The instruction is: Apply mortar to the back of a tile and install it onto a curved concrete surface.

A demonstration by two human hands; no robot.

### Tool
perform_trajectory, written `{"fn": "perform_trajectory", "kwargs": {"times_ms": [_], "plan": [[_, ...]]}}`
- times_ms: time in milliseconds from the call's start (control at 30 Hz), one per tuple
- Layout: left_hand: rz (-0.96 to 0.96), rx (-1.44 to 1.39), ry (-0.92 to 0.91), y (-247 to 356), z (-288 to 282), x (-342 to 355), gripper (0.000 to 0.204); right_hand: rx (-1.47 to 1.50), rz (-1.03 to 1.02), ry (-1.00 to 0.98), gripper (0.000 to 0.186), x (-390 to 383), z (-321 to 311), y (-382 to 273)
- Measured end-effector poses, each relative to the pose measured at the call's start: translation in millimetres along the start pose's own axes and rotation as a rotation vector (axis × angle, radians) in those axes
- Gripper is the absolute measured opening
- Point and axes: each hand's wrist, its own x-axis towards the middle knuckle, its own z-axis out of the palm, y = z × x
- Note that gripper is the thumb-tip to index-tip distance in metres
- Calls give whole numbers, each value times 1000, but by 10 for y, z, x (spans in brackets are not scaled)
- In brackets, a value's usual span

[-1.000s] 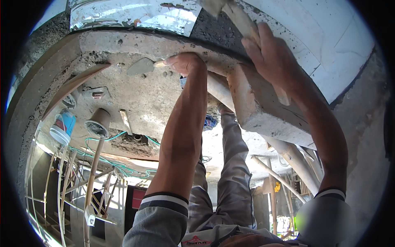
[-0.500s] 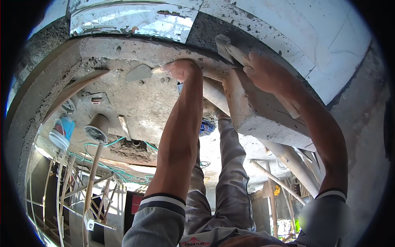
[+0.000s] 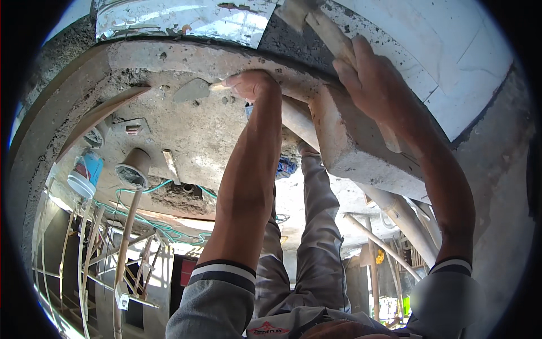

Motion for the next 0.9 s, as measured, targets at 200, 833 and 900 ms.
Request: {"fn": "perform_trajectory", "kwargs": {"times_ms": [200,833,900], "plan": [[-25,-81,-123,-106,-24,130,70,-215,65,-309,28,-40,317,277],[43,-68,-84,-67,-33,46,75,-155,-89,-199,33,158,373,667],[-25,-124,-141,-13,-164,-87,75,-267,-74,-277,32,209,251,554]]}}
